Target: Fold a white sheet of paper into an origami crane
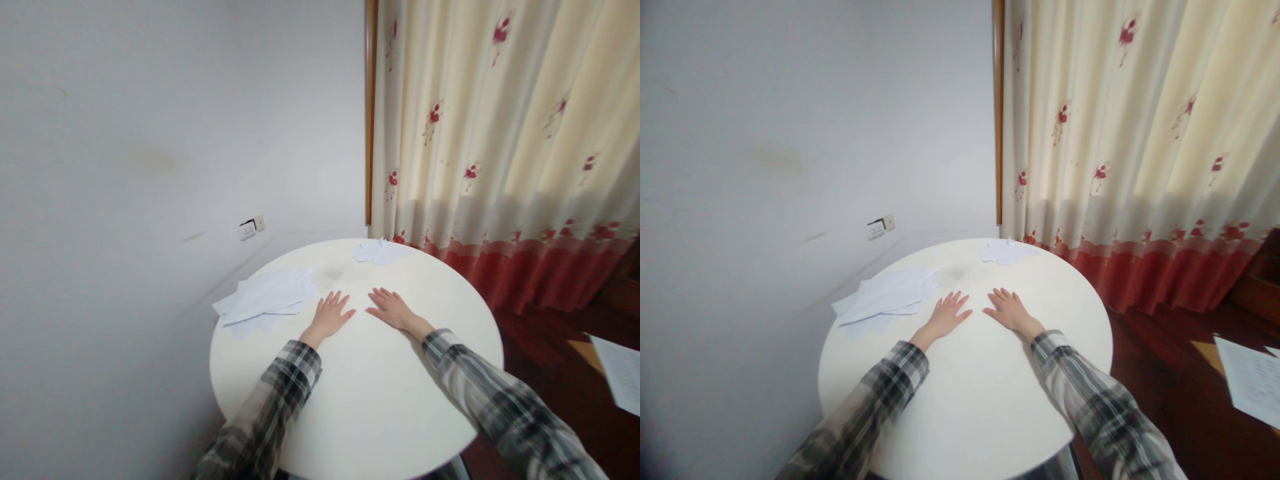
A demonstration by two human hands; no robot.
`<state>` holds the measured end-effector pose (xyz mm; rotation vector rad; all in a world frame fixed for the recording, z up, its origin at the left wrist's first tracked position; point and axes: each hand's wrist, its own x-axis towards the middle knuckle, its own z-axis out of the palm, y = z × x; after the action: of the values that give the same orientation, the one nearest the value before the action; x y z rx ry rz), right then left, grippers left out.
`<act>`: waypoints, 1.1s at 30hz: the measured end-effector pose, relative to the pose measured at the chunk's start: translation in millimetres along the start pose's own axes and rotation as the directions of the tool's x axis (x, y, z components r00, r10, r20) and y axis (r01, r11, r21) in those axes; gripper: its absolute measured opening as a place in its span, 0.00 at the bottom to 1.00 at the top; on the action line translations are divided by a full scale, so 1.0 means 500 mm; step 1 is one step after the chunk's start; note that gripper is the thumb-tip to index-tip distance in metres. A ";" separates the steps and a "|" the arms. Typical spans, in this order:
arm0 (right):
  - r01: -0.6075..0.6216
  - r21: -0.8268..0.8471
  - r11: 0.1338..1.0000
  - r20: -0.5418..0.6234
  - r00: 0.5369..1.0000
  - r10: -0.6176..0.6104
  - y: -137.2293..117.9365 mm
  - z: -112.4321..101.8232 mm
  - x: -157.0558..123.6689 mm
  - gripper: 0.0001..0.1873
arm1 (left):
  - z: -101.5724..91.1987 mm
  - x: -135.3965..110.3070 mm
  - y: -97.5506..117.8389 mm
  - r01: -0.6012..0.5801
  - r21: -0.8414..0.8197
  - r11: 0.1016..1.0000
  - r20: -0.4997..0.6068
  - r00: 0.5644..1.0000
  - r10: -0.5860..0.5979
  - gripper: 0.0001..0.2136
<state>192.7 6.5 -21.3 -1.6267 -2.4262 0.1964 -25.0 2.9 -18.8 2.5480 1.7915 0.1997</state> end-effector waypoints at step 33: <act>0.005 -0.005 1.000 -0.004 1.000 -0.005 -0.002 -0.003 -0.002 0.38 | -0.008 -0.005 0.005 0.005 -0.013 1.000 0.017 1.000 -0.005 0.30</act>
<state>192.8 5.0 -19.7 -1.6216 -2.4297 0.1860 -24.1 -0.3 -14.8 2.5282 1.7845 0.1894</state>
